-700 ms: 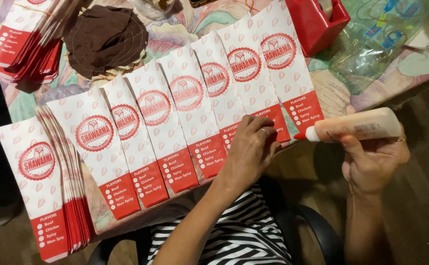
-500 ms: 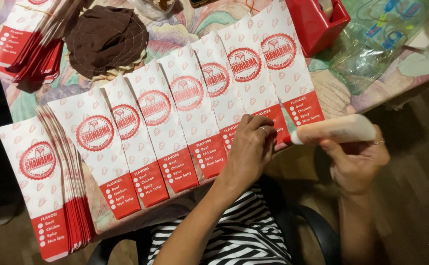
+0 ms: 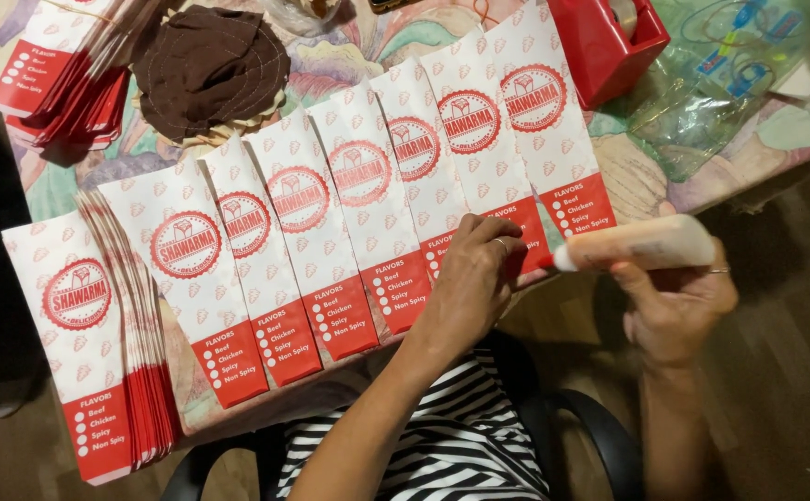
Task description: The person applies glue from a bottle to several paper shawarma sleeves laid out on a table and then stacks the sleeves together.
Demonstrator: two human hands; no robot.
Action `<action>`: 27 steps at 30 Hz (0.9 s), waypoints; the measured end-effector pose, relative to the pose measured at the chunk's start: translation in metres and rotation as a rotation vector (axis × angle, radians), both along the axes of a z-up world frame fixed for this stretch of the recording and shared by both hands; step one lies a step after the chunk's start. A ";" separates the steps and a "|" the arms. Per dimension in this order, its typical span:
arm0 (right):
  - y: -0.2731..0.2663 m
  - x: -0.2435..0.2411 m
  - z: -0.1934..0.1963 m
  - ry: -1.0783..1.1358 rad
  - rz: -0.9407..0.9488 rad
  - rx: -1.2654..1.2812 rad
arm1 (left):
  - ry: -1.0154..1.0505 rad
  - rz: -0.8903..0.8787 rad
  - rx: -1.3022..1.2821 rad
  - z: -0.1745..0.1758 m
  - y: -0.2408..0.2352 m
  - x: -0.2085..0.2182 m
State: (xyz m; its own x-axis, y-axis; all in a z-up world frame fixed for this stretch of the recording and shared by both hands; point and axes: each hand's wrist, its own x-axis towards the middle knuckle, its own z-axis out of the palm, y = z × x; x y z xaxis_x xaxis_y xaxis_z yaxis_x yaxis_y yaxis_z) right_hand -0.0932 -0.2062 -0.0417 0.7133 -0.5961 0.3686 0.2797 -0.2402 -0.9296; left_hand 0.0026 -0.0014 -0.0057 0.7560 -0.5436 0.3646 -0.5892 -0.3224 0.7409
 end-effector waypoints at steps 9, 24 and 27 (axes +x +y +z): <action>0.047 0.020 0.094 0.018 0.212 -0.239 | -0.050 -0.029 0.013 -0.004 0.003 0.002; 0.042 -0.004 0.002 0.098 0.038 -0.049 | 0.028 -0.062 0.168 0.026 0.074 -0.014; 0.035 -0.006 -0.004 0.187 0.102 -0.151 | 0.018 -0.086 0.167 0.027 0.079 -0.016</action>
State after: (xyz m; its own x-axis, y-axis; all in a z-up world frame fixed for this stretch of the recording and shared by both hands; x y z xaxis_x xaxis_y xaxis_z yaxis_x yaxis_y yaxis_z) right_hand -0.0996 -0.1711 -0.0454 0.8310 -0.4658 0.3040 0.1365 -0.3591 -0.9233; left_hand -0.0131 0.0775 0.0210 0.7096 -0.6586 0.2504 -0.6068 -0.3907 0.6922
